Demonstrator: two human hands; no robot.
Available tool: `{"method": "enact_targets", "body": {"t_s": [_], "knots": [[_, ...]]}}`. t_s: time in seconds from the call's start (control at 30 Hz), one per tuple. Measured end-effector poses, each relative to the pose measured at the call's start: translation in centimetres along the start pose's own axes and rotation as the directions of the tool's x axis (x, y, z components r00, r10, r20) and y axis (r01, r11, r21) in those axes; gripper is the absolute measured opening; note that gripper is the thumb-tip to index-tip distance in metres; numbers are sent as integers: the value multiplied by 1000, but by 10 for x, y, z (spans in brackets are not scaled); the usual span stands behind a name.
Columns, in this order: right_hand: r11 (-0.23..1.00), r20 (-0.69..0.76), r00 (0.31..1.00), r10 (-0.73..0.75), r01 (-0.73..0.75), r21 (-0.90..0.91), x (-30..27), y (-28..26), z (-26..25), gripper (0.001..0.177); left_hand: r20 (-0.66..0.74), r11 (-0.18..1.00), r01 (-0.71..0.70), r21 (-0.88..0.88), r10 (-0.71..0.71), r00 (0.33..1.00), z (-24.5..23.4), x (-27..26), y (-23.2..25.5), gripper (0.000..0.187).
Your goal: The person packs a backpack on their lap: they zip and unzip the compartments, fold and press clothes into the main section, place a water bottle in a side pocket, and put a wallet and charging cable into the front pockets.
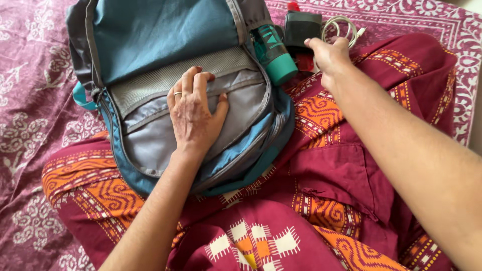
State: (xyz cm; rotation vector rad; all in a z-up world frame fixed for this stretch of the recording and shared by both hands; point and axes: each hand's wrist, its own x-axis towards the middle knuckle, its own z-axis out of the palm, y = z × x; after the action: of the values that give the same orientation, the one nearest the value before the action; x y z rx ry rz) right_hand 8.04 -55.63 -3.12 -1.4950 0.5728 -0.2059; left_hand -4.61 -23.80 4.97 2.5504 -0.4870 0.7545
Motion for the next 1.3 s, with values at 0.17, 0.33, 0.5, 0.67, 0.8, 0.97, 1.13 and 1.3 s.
{"method": "enact_targets", "body": {"t_s": [0.17, 0.33, 0.5, 0.67, 0.8, 0.97, 1.13, 1.3], "knots": [[970, -91, 980, 174, -187, -156, -9, -11, 12, 99, -4, 1000, -4, 21, 4, 1000, 2, -6, -2, 39], [973, -81, 988, 129, -142, -184, -1, -1, 18, 81, -1, 1000, -5, 21, 5, 1000, 3, -7, 0, 38], [932, -199, 980, -14, -60, -357, 12, 8, 22, 63, 10, 1000, 12, 17, -12, 1000, 2, -6, 1, 37], [930, -232, 968, -99, 6, -368, 13, 11, 26, 41, 14, 1000, 6, 26, -6, 1000, -1, -3, 3, 37], [911, -245, 957, -155, 43, -409, 12, 13, 28, 44, 43, 999, 26, 21, -27, 999, -2, -4, 4, 36], [899, -298, 925, -236, 92, -427, 15, 18, 30, 48, 33, 1000, 15, 27, -16, 999, -2, -3, 4, 35], [950, -252, 925, -284, 235, -207, 21, 26, 29, 43, 33, 999, 19, 29, -20, 999, -2, -3, 4, 35], [944, -249, 912, -326, 297, -146, 37, 32, 30, 42, 32, 999, 11, 30, -12, 999, -3, -3, 5, 35]]}}
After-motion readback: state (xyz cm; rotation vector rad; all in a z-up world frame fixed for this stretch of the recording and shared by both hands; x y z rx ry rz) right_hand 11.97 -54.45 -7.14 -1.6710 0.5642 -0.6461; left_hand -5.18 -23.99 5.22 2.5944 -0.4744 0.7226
